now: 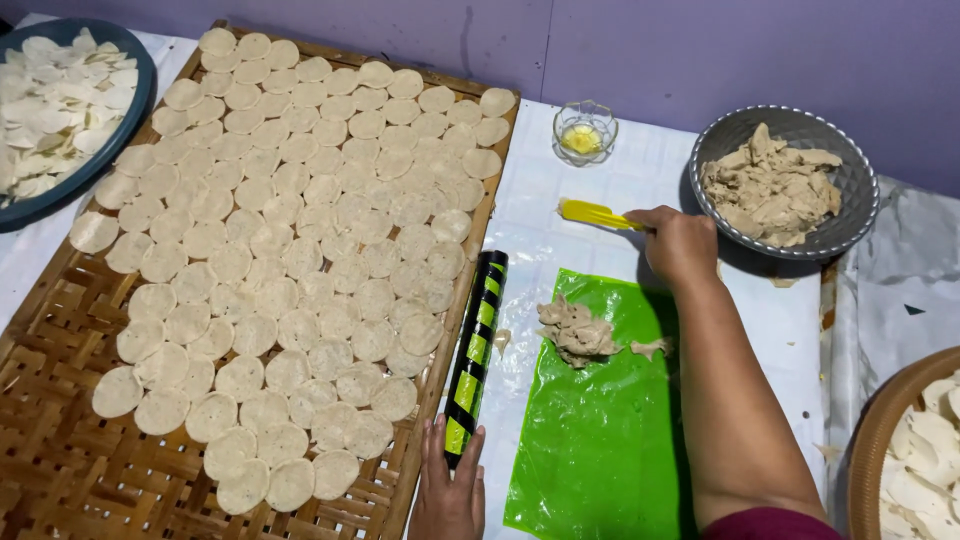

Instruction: The person uses a yellow spatula to press dough into circular molds on a green mat, then transfers the formed dough circles onto a woven tray. The person also scrapes excess dough from the mat and rolls a piece of dough with a rolling pin.

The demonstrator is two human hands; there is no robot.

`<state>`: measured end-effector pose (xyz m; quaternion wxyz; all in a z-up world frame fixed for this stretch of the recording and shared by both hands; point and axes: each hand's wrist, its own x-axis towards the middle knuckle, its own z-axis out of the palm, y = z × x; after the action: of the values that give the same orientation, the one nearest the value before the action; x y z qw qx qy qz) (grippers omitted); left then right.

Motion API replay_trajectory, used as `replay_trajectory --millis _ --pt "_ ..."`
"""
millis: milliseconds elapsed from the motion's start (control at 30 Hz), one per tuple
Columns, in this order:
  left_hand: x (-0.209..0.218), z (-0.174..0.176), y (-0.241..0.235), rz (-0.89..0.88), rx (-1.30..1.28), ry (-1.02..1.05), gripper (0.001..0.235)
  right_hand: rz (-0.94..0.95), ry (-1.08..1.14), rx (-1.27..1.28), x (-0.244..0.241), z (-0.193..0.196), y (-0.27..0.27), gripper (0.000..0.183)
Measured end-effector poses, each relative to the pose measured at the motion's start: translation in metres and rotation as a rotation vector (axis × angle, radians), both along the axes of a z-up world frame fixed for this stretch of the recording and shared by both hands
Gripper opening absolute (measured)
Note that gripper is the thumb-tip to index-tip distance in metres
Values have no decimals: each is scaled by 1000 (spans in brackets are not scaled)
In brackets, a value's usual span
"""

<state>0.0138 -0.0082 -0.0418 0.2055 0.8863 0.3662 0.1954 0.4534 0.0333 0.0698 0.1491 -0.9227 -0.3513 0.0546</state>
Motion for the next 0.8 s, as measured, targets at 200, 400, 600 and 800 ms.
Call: replay_trajectory --millis 200,400,600,800 --pt "-2 1 -1 -8 13 32 68 -179 190 66 11 -27 29 38" --pt "-3 23 9 -90 -90 146 66 250 288 -270 22 -41 36 35" --pt "-1 34 7 -69 -41 110 65 189 450 -283 -15 16 -35 54" --pt "2 37 6 -60 3 6 64 134 203 -211 -61 52 -99 45"
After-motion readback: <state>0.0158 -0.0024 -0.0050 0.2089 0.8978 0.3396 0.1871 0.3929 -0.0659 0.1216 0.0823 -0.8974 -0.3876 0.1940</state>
